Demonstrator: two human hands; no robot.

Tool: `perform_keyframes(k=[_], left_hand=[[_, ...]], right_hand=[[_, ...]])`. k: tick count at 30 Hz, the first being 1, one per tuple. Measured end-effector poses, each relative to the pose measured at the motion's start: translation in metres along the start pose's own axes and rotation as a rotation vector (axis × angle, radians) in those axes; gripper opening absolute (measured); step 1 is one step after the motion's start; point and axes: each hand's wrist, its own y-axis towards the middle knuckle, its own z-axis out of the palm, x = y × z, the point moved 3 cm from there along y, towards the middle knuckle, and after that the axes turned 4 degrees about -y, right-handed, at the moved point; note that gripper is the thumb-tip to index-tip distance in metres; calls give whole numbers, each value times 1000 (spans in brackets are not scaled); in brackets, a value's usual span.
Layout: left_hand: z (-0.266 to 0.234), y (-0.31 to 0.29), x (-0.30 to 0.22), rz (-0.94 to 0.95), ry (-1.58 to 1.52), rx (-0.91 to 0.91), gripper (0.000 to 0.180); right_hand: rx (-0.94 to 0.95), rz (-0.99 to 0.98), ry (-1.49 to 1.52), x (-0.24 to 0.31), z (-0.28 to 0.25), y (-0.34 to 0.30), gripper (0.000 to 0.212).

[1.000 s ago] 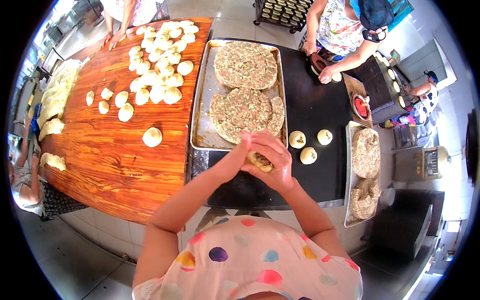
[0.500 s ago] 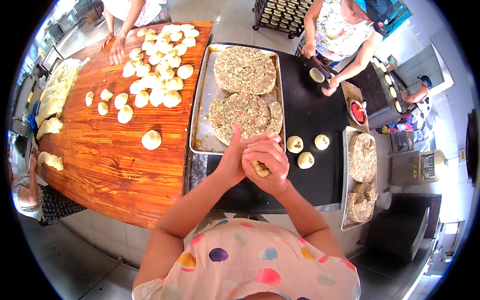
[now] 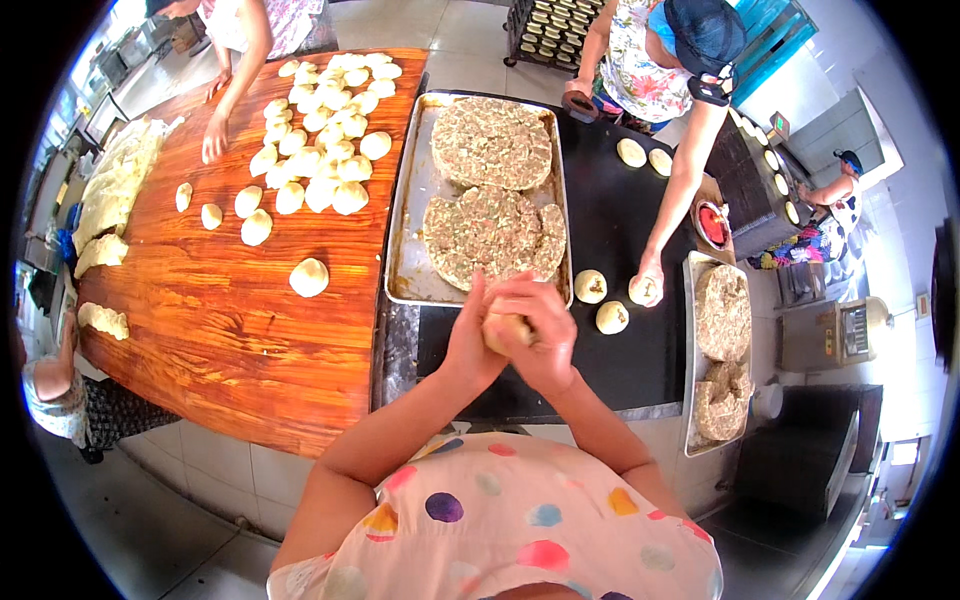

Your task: The person prepares filled dough balls by flattening dough circles, adding meat filling, and sealing the dough by hand.

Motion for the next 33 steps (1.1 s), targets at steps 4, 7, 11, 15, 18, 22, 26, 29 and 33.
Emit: perform_keyframes(k=[4, 7, 11, 15, 18, 22, 26, 29, 33], left_hand=[[-6, 3, 9, -53, -62, 114, 66], [22, -7, 7, -80, 192, -89, 63], [14, -16, 3, 61, 146, -149, 66], [-20, -11, 11, -76, 52, -3, 69], [-13, -7, 17, -260, 109, 66, 70], [12, -26, 12, 75, 411, -87, 66], [-24, -10, 22, -94, -13, -40, 61], [-34, -13, 30, -256, 197, -217, 64], [12, -14, 38, -238, 613, 284, 45]], right_hand=[[136, -215, 6, 9, 0, 3, 18], [-45, -131, -17, 2, 1, -14, 14], [-115, 42, -39, 13, 3, -15, 18], [131, -109, -59, 21, -3, -13, 17], [47, -120, -50, 14, -8, -25, 15], [-282, 98, -62, 7, -1, -48, 12], [-27, -4, -183, 21, -3, -46, 32], [169, -101, -112, 15, -30, -44, 37], [72, -54, -75, 4, -42, -62, 31]])
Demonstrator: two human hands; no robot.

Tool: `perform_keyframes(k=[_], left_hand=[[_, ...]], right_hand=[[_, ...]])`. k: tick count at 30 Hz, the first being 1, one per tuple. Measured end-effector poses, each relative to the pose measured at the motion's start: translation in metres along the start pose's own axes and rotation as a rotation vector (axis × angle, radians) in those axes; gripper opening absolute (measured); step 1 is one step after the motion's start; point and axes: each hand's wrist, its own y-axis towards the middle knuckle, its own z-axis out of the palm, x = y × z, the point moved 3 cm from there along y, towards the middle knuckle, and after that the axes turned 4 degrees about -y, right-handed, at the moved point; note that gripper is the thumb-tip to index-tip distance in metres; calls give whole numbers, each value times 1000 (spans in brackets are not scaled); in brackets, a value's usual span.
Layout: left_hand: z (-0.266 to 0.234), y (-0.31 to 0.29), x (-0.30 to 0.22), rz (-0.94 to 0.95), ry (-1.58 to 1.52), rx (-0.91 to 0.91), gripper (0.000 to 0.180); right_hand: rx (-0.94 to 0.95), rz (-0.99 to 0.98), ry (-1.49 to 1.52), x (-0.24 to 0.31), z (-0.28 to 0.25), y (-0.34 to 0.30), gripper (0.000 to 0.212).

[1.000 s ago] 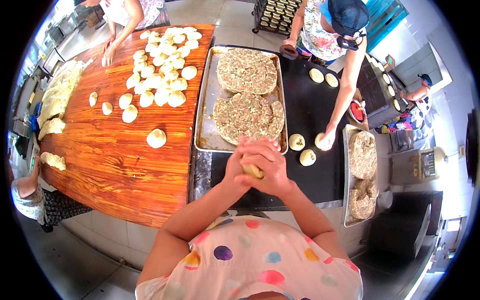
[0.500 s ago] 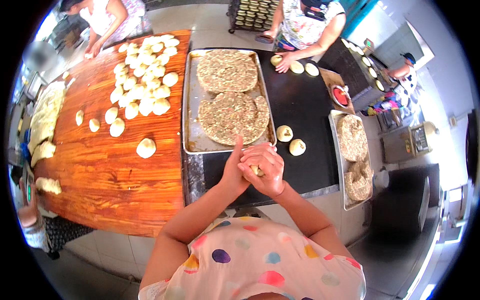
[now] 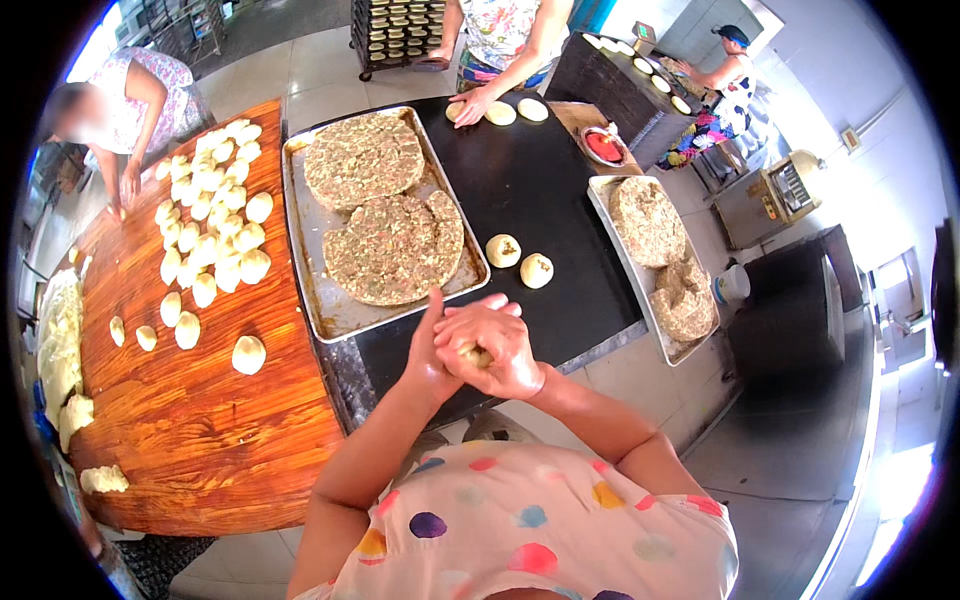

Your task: The person prepares filled dough balls by flattening dough circles, adding meat filling, and sealing the dough by hand.

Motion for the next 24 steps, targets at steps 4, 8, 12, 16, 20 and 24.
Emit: perform_keyframes(k=[4, 8, 12, 16, 20, 24], left_hand=[[-1, 15, 19, 44, -570, -366, 61], [-20, 34, 59, 133, -606, -244, 41], [-46, 55, 86, 62, -468, -423, 46], [-25, 80, 91, -173, -501, -482, 55], [-18, 114, 120, -282, -526, -293, 61], [1, 133, 123, -110, -588, -346, 55]], right_hand=[[-431, 356, 195, -17, 1, -8, 14], [-421, 210, -227, -33, 9, -16, 36], [-254, 220, -8, -56, -18, -11, 50], [22, 196, 93, -79, -63, -18, 82], [-157, 82, 124, -102, -84, -17, 23], [-387, 392, 196, -130, -81, -50, 19]])
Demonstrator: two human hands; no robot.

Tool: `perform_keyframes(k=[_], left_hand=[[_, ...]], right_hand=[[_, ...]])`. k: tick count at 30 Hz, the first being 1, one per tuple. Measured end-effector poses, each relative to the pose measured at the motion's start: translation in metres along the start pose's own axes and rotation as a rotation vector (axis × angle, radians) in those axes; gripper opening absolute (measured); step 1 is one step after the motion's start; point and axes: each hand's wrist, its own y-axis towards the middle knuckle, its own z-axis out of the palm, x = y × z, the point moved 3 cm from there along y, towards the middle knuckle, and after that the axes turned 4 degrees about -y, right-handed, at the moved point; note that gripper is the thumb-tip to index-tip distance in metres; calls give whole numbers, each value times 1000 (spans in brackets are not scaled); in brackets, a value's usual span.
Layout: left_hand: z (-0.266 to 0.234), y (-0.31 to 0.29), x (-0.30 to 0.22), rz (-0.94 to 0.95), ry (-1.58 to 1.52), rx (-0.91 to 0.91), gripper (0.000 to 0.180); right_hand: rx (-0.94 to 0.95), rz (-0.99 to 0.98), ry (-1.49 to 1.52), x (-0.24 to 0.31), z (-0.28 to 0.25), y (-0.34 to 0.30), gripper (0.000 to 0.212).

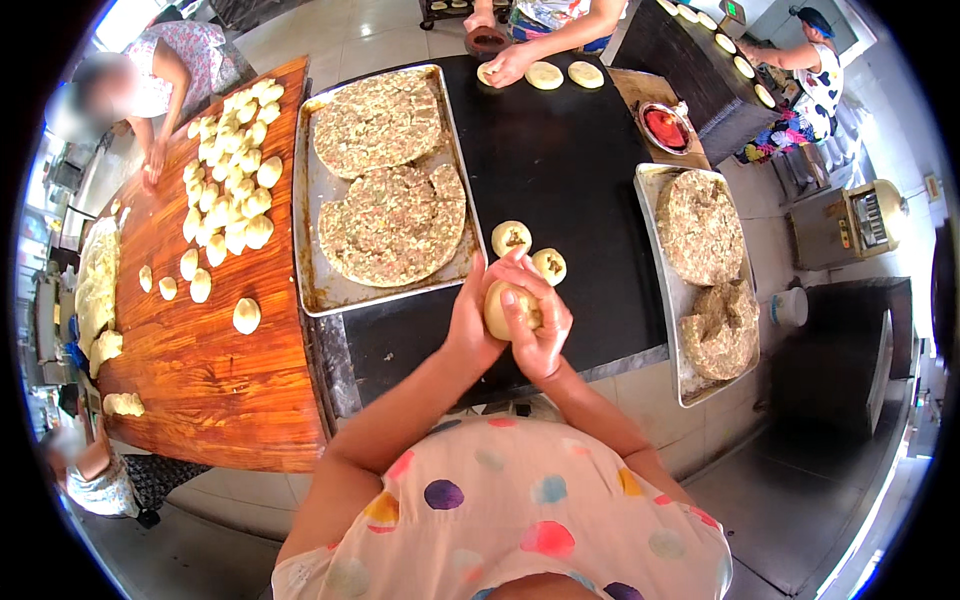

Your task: The person prepares filled dough balls by flattening dough circles, adding meat filling, and sealing the dough by hand.

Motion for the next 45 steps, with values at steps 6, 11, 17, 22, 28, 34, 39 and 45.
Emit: perform_keyframes(k=[6, 11, 17, 22, 28, 34, 39, 45], left_hand=[[-14, 16, -1, -104, 204, -154, 47], [-20, 45, 7, -344, 249, -3, 63], [-25, 41, 19, 60, -29, -246, 51], [-63, 44, 12, -95, 197, -318, 34], [-33, 64, 24, -363, 492, -220, 38], [-52, 84, 37, -500, 358, -211, 64], [-51, 82, 25, -228, 245, -374, 70], [-104, -44, -97, 419, 728, -632, 39]], right_hand=[[131, -24, -39, -5, -12, 24, 41], [337, -84, -25, -24, -27, 32, 16], [115, 247, 109, -66, -15, 11, 18], [352, 145, -3, -61, -28, 12, 69], [450, -10, -132, -72, -48, 25, 36], [174, 106, -93, -76, -47, 5, 21], [-46, 716, 208, -122, -57, 20, 33], [-606, 433, 18, -158, -88, 128, 44]])
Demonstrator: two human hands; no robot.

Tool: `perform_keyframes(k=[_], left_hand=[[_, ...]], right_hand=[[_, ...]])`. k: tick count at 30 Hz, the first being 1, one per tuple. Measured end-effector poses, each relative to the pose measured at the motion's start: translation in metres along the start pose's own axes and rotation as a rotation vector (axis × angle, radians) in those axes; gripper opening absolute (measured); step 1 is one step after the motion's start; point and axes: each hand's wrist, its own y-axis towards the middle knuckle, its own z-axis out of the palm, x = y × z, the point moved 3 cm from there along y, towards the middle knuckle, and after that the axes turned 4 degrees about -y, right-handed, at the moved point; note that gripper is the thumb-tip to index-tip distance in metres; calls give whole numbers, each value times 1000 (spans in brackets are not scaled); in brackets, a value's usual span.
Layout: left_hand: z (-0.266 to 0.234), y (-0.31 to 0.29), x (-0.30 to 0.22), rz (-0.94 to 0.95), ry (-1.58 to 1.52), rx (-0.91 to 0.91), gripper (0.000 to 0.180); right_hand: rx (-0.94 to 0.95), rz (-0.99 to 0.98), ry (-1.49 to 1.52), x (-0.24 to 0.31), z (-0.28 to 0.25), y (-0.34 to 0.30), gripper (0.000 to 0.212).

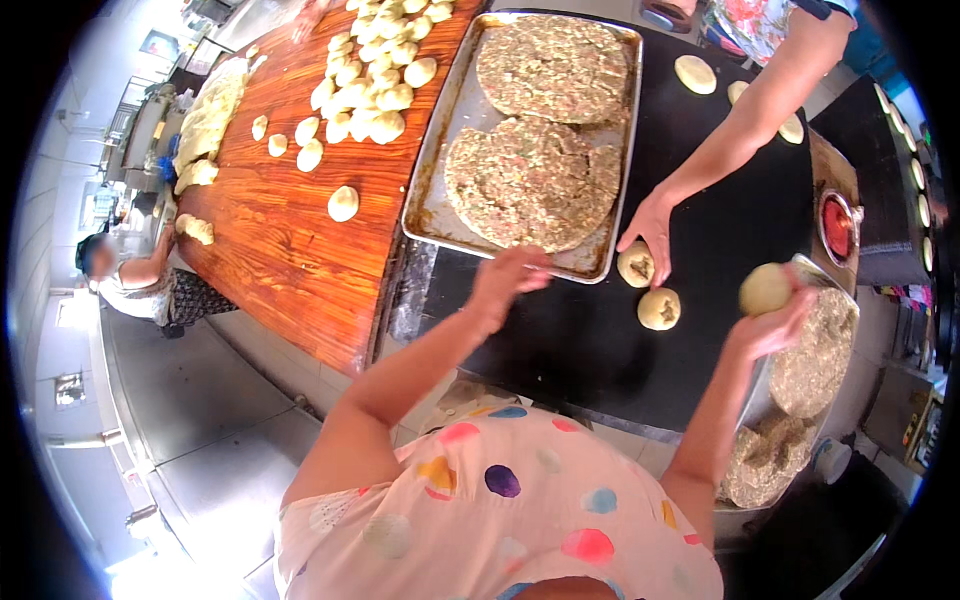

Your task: The person prepares filled dough balls by flattening dough circles, adding meat filling, and sealing the dough by hand.

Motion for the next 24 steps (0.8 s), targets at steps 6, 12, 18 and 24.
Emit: perform_keyframes(k=[6, 12, 18, 24], left_hand=[[-277, 34, -60, 562, 820, -870, 23], [-515, 30, -100, 212, 780, -1154, 35], [-523, 109, -117, 111, 629, -1135, 45], [-490, 127, -148, -67, 559, -679, 39]], right_hand=[[234, -485, -713, -113, -5, 112, 33], [712, -435, -585, -58, -32, -159, 48], [637, -218, -1085, -114, -99, -337, 64], [465, -312, -934, -130, 9, -381, 56]])
